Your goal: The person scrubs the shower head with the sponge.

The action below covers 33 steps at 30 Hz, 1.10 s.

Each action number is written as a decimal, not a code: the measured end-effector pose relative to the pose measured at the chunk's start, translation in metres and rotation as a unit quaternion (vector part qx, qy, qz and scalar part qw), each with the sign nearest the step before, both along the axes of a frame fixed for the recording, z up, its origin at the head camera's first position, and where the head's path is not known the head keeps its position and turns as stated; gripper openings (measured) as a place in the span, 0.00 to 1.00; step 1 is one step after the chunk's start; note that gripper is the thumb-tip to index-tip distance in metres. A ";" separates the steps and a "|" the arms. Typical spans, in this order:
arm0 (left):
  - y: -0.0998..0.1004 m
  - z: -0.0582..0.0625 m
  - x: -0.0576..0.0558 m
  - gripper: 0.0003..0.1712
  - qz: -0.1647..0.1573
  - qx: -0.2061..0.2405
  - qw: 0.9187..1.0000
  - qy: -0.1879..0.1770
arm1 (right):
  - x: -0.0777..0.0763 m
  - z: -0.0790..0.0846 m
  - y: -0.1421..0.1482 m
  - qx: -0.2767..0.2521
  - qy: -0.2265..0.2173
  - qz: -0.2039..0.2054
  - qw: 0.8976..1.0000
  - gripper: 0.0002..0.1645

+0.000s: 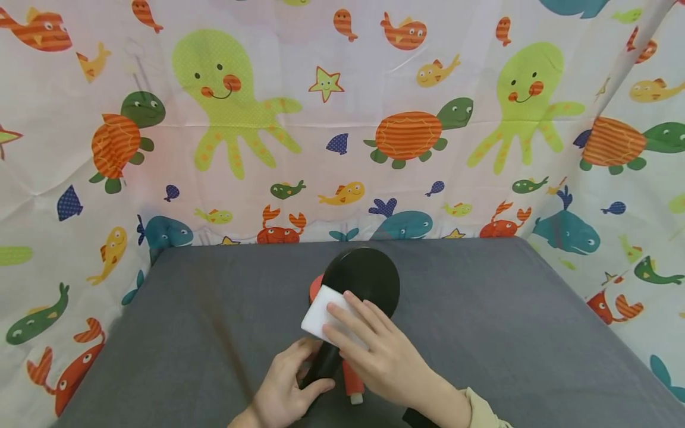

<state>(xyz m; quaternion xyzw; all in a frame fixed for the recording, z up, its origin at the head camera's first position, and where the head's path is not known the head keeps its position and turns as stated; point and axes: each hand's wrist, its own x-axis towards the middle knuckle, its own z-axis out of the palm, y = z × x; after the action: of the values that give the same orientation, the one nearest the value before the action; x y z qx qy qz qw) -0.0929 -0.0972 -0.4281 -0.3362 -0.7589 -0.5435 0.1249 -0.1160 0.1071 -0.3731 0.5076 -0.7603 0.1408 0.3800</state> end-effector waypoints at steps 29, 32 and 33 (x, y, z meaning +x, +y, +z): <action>0.009 -0.001 0.002 0.24 0.002 -0.012 0.999 0.037 | -0.014 0.017 0.003 -0.073 -0.008 0.018 0.997 0.21; 0.010 0.001 0.004 0.23 -0.007 -0.008 1.000 0.017 | -0.027 0.030 0.012 -0.139 -0.039 -0.007 0.989 0.22; 0.010 0.002 0.005 0.23 -0.012 -0.002 1.000 0.003 | -0.031 0.033 0.016 -0.161 -0.054 -0.018 0.985 0.22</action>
<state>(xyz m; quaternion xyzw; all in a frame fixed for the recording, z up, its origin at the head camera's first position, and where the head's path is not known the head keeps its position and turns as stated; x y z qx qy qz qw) -0.0883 -0.0870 -0.4264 -0.3469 -0.7559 -0.5421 0.1201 -0.1468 0.1231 -0.3403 0.4178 -0.7562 0.2814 0.4176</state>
